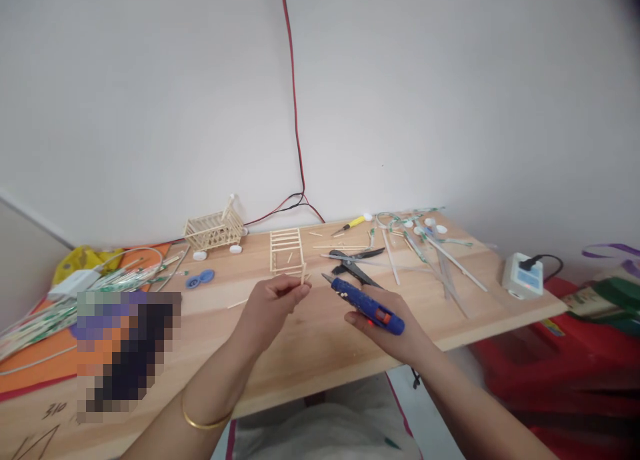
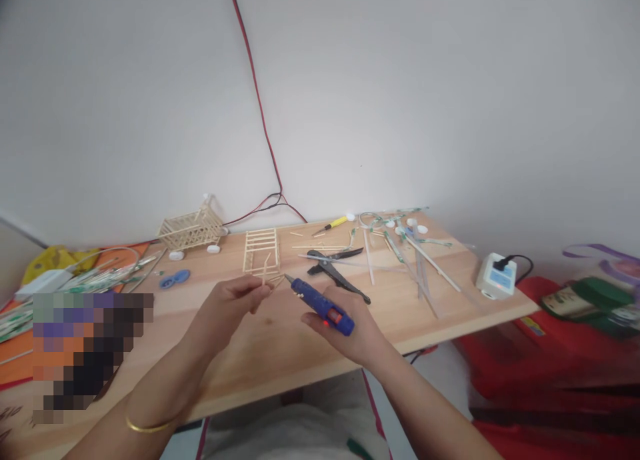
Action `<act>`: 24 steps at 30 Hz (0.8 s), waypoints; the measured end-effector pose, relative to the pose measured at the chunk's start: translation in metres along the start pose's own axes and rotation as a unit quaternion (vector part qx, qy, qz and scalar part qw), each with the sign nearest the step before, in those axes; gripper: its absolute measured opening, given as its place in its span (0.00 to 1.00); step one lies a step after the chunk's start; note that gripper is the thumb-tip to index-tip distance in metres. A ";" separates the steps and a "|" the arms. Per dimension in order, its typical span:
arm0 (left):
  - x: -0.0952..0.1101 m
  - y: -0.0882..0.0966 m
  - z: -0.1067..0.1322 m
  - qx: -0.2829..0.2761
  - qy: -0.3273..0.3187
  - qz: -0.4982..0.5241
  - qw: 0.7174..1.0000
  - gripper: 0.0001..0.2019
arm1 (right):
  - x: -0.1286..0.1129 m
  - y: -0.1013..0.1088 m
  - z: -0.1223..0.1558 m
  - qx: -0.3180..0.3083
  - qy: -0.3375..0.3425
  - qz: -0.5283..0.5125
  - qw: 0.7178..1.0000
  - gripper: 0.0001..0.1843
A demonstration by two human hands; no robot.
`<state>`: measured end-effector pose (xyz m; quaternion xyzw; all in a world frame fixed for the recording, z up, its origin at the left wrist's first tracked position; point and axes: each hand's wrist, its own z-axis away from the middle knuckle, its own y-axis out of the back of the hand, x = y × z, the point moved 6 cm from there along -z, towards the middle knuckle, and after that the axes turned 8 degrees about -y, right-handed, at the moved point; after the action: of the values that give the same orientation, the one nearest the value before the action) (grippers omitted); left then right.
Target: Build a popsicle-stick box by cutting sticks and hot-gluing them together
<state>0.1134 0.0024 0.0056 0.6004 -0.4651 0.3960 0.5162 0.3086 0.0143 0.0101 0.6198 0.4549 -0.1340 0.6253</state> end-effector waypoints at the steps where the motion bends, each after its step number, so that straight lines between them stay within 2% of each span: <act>1: -0.005 -0.001 -0.001 0.000 0.030 0.055 0.998 0.12 | -0.004 0.000 0.001 -0.013 0.012 -0.002 1.000 0.11; 4: -0.015 -0.004 -0.002 0.011 0.091 0.205 0.974 0.13 | -0.014 -0.003 0.006 -0.045 0.048 -0.012 0.998 0.12; 8: -0.018 -0.008 -0.002 0.029 0.125 0.294 0.947 0.13 | -0.017 -0.010 0.010 -0.077 0.055 -0.037 0.995 0.16; 13: -0.014 -0.010 -0.001 0.040 0.133 0.320 0.937 0.12 | -0.017 -0.016 0.010 -0.091 0.040 -0.049 0.994 0.17; 24: -0.011 -0.012 0.000 0.045 0.125 0.326 0.936 0.12 | -0.014 -0.018 0.009 -0.084 0.025 -0.039 0.995 0.17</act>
<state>0.1220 0.0046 -0.0079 0.3840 -0.5490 0.6349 0.3848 0.2914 -0.0028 0.0065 0.5497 0.5043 -0.1038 0.6578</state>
